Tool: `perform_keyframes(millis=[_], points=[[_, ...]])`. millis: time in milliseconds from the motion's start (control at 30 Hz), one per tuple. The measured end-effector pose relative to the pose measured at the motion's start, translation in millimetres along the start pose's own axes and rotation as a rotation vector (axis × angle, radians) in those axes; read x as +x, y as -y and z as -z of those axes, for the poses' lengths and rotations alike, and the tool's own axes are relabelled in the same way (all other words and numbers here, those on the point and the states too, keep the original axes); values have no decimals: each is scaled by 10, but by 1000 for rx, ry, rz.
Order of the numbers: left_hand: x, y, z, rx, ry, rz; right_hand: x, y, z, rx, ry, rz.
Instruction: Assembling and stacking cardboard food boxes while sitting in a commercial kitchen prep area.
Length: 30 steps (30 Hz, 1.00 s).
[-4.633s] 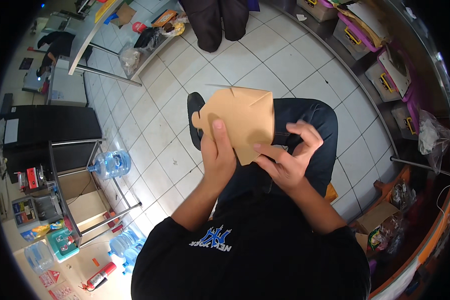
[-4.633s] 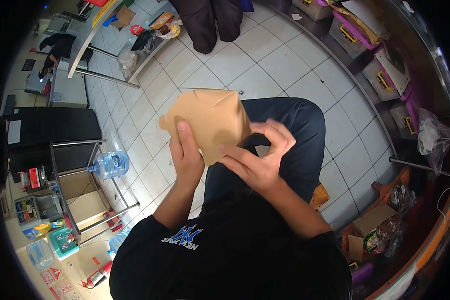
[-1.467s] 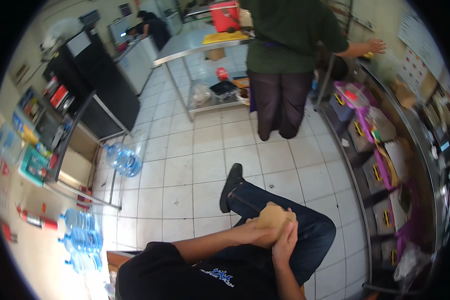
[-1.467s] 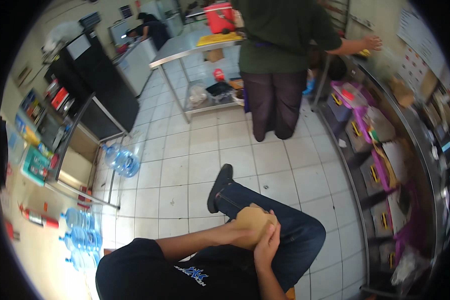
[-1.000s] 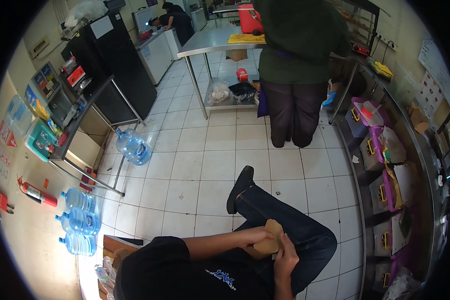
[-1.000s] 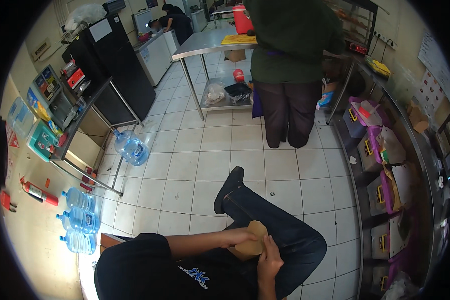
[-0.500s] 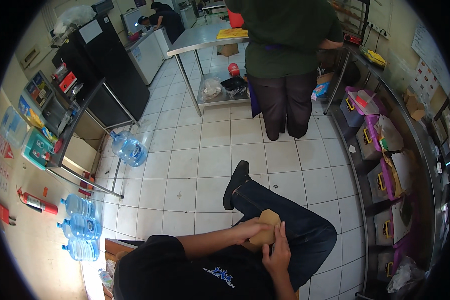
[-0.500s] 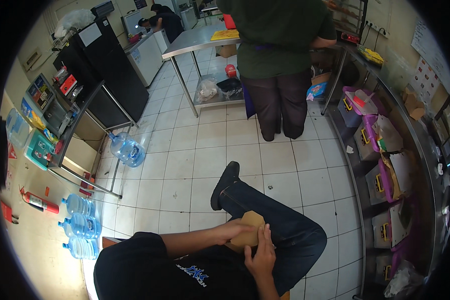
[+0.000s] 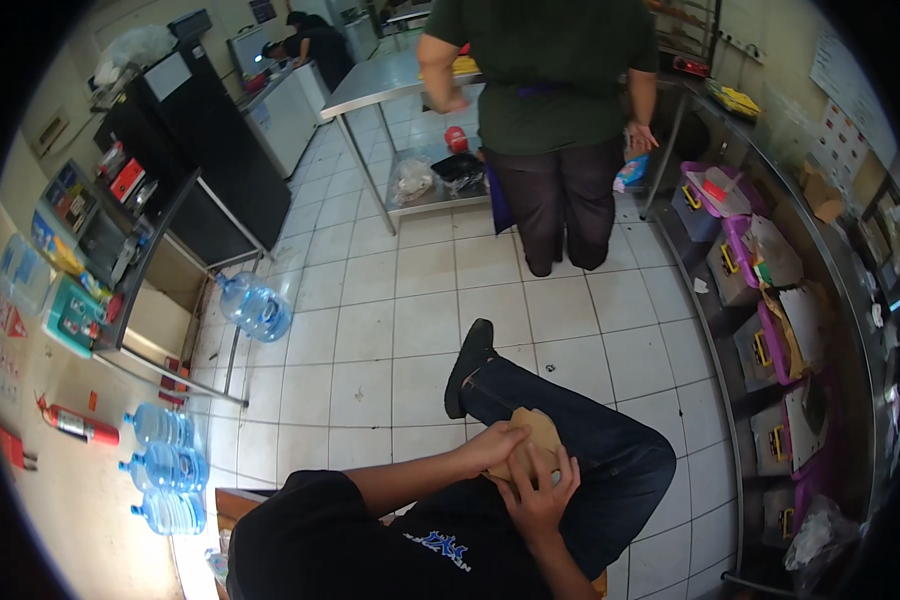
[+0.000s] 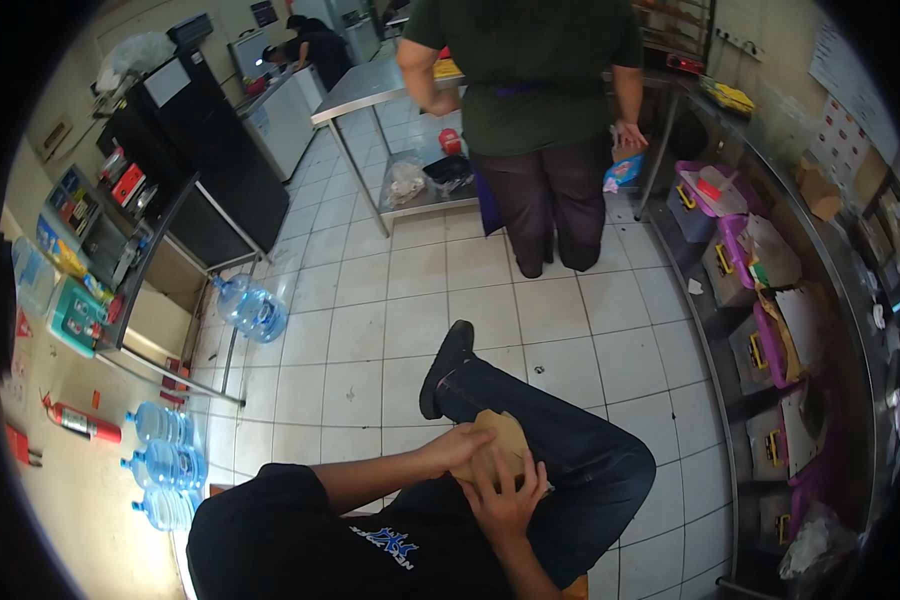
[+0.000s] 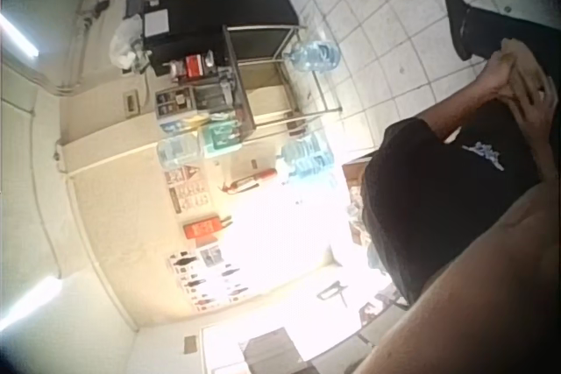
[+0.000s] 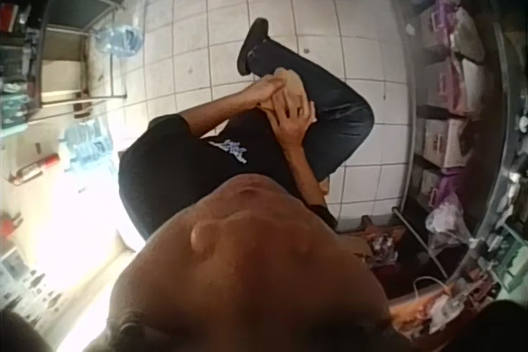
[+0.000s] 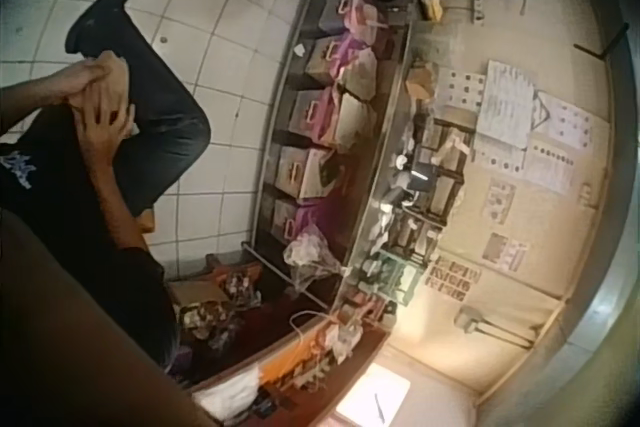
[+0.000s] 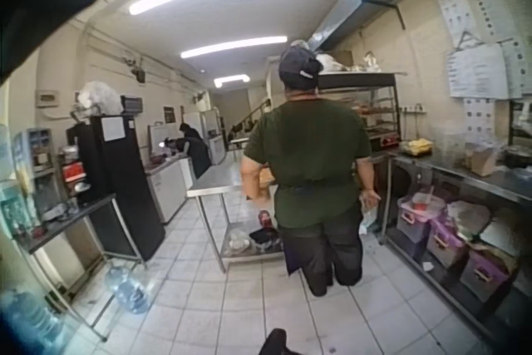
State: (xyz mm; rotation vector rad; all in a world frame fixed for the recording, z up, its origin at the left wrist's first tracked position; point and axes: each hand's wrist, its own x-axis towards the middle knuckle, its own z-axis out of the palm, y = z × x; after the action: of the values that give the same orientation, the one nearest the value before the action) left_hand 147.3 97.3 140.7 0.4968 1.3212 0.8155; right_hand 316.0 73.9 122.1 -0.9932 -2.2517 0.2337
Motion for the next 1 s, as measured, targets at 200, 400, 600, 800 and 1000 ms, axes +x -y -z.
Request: perform_keyframes(millis=[200, 400, 600, 800, 1000], points=[[27, 172, 367, -201, 69, -23, 152, 96, 14, -19, -20, 36], [-36, 37, 504, -213, 182, 37, 245, -49, -60, 350, -125, -57], [-239, -55, 70, 171, -265, -430, 488, 146, 103, 273, -348, -377], [-266, -122, -121, 339, -238, -605, 505, 100, -61, 999, -255, -779], [-238, -99, -217, 469, -181, -693, 414, 7, -209, 961, -386, -775]])
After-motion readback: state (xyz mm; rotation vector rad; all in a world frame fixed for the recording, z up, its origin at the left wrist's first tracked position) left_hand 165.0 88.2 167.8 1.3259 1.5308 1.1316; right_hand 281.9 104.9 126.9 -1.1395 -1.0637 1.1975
